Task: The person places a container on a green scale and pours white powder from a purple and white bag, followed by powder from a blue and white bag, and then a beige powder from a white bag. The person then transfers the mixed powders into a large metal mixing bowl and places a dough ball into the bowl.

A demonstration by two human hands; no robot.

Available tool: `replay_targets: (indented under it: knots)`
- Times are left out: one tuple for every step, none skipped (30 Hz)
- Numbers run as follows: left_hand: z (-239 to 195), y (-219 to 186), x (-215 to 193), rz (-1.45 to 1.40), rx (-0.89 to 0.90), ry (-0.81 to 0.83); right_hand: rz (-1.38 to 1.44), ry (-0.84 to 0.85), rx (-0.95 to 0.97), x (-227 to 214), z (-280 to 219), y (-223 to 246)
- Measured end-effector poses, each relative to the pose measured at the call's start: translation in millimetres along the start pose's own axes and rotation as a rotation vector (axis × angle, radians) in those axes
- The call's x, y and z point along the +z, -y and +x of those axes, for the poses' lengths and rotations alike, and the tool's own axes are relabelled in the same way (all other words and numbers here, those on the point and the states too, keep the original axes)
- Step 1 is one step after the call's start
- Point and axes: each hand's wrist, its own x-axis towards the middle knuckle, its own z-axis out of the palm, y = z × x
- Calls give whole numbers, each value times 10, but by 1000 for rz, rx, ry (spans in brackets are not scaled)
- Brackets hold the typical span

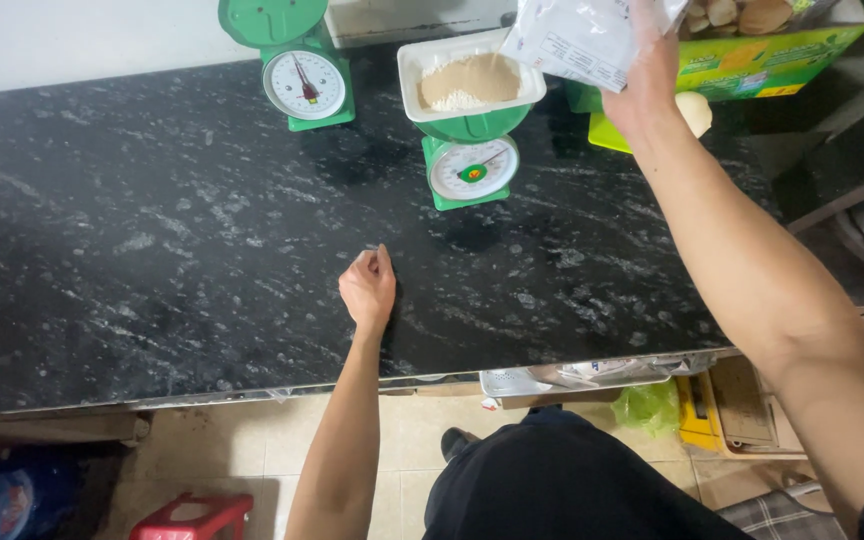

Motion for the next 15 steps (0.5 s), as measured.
replay_targets:
  knots:
    - [2,0,0,5,-15,-2,-27,12,27,30,-45,30]
    - [4,-5,6,9,-31,-4,-54,25,53,57,-85,64]
    - [2,-16,-4,9,-30,-6,-54,27,52,103,-115,89]
    - [3,-28,-13,-2,-31,-1,-28,-19,89,150,-144,116]
    - [5,-42,-23,-13,-32,3,-3,-65,126,198,-175,145]
    - [10,-31,-19,-14,-30,2,-2,-64,124,247,-224,180]
    - [14,-22,-14,-20,-7,-2,33,-114,185,295,-274,215]
    - [15,-9,-18,-24,17,-5,69,-165,248,341,-331,247]
    - [35,-5,-26,-24,20,-5,71,-165,246,347,-358,253]
    - [52,2,-37,-40,-42,28,94,-159,264,347,-391,254]
    - [69,8,-46,-56,-103,61,118,-154,282,345,-423,256]
    - [114,-80,-131,-55,-99,66,120,-159,280,311,-419,220]
    - [159,-169,-214,-230,-264,140,216,-95,268,274,-414,185]
    - [213,-264,-292,-405,-429,215,311,-31,255,240,-401,155]
    - [263,-352,-356,-404,-425,220,312,-35,251,192,-401,119]
